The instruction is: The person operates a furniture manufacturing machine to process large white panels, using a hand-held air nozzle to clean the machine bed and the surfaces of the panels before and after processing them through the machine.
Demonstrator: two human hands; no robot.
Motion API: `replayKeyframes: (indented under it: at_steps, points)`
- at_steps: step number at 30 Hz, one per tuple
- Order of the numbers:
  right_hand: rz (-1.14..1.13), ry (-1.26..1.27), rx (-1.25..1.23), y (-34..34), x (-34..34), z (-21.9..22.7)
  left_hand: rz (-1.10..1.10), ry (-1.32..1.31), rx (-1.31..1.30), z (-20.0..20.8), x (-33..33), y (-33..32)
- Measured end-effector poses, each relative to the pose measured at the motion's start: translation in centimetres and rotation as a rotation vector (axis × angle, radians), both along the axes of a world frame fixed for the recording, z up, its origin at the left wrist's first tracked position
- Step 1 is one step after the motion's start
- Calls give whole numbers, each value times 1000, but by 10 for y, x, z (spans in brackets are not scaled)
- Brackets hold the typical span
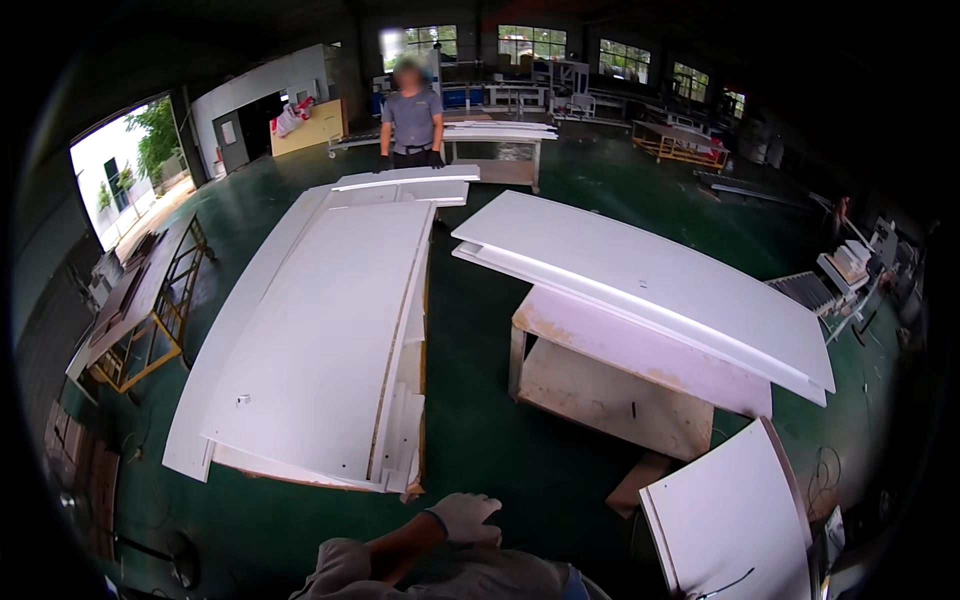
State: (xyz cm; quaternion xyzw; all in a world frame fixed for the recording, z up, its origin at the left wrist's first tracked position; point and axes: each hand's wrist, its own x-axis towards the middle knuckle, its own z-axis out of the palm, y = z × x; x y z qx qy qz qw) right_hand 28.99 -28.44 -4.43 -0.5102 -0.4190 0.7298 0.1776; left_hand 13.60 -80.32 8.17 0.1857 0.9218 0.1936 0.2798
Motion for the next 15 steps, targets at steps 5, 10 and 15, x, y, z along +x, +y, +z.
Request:
replayKeyframes:
  at_steps: [5,10,15]
  points:
    - [-55,14,5,28,22,-20,-94,82,39,-1,-23,25]
    - [-7,130,-17,28,18,-39,-29,34,29,18,-18,14]
    - [407,-55,-94,6,-30,-36,59,89,103,0,0,-11]
